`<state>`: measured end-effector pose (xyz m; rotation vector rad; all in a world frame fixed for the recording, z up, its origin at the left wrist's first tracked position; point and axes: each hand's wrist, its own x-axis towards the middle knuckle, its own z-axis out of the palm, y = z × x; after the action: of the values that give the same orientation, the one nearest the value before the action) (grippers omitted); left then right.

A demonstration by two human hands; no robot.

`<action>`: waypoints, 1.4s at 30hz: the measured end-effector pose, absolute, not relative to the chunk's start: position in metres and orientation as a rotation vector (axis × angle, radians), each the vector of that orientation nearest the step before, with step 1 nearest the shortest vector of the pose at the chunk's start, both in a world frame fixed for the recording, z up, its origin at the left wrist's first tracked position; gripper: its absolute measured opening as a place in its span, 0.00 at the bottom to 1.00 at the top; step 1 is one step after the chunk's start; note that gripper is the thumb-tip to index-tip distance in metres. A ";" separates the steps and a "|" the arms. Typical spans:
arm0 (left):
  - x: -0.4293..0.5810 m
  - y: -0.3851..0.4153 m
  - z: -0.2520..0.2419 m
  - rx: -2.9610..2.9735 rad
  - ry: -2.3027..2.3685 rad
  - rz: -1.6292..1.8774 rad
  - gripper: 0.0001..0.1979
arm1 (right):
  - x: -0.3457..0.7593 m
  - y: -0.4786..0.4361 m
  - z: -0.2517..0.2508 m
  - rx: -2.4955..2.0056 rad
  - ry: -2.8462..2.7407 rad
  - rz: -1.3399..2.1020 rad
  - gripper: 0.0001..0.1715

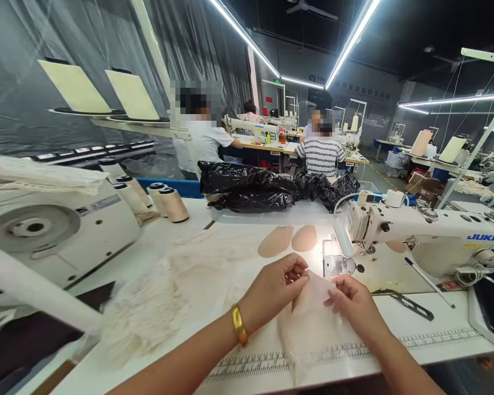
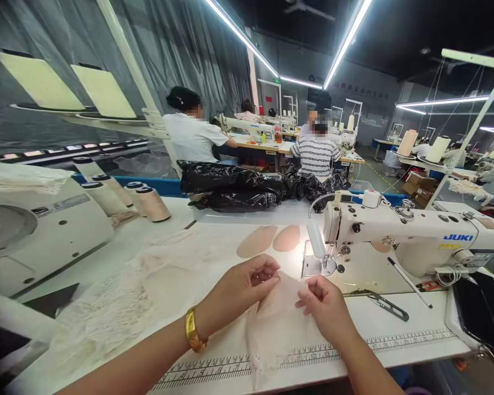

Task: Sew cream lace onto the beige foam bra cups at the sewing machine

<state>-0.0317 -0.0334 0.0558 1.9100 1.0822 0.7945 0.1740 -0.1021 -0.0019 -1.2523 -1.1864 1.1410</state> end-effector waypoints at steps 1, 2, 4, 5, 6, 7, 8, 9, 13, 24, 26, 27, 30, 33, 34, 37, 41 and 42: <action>-0.030 -0.032 0.055 1.961 1.079 0.756 0.11 | 0.172 -0.103 -0.001 -1.250 -1.196 1.138 0.33; -0.028 -0.029 0.057 2.016 1.057 0.706 0.14 | 0.171 -0.105 0.001 -1.250 -1.207 1.137 0.31; -0.025 -0.023 0.065 2.104 0.944 0.574 0.26 | 0.170 -0.108 0.009 -1.257 -1.269 1.132 0.24; -0.022 -0.020 0.070 2.116 0.852 0.500 0.31 | 0.170 -0.111 0.015 -1.268 -1.325 1.121 0.19; -0.019 -0.017 0.076 2.101 0.740 0.414 0.34 | 0.171 -0.113 0.022 -1.283 -1.394 1.105 0.14; -0.015 -0.014 0.081 2.071 0.614 0.315 0.33 | 0.173 -0.115 0.031 -1.300 -1.467 1.086 0.10; -0.012 -0.011 0.085 2.041 0.499 0.223 0.28 | 0.176 -0.117 0.040 -1.321 -1.540 1.063 0.08; -0.008 -0.009 0.088 2.023 0.416 0.159 0.21 | 0.180 -0.119 0.050 -1.346 -1.608 1.034 0.07; -0.004 -0.001 0.096 2.079 0.418 0.162 0.12 | 0.194 -0.121 0.086 -1.450 -1.829 0.665 0.06; -0.036 -0.010 0.063 3.085 0.600 0.761 0.07 | 0.190 -0.089 0.022 -1.100 -2.033 -0.462 0.16; -0.033 -0.014 0.045 3.162 0.548 0.591 0.10 | 0.201 -0.079 0.001 -1.081 -2.164 -0.455 0.16; -0.029 -0.014 0.039 3.183 0.503 0.538 0.12 | 0.207 -0.075 -0.007 -1.068 -2.223 -0.438 0.16; -0.010 -0.009 0.028 3.246 0.390 0.457 0.11 | 0.225 -0.065 -0.018 -1.033 -2.345 -0.377 0.15; 0.009 0.002 0.027 3.278 0.423 0.265 0.11 | 0.237 -0.059 -0.016 -1.032 -2.413 -0.311 0.14; 0.013 0.004 0.027 3.262 0.456 0.220 0.10 | 0.239 -0.057 -0.014 -1.030 -2.424 -0.295 0.14; 0.017 0.008 0.025 3.137 0.552 0.256 0.10 | 0.243 -0.058 -0.009 -1.049 -2.455 -0.207 0.17; 0.013 0.008 0.015 2.971 0.496 0.444 0.10 | 0.248 -0.067 -0.004 -1.167 -2.471 -0.103 0.19; 0.013 0.007 0.012 2.960 0.472 0.490 0.10 | 0.249 -0.069 -0.003 -1.180 -2.467 -0.100 0.19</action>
<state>0.0125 0.0072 0.0124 2.9595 0.4723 0.4895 0.2493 -0.0690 -0.0031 -1.1802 -2.4665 -0.0996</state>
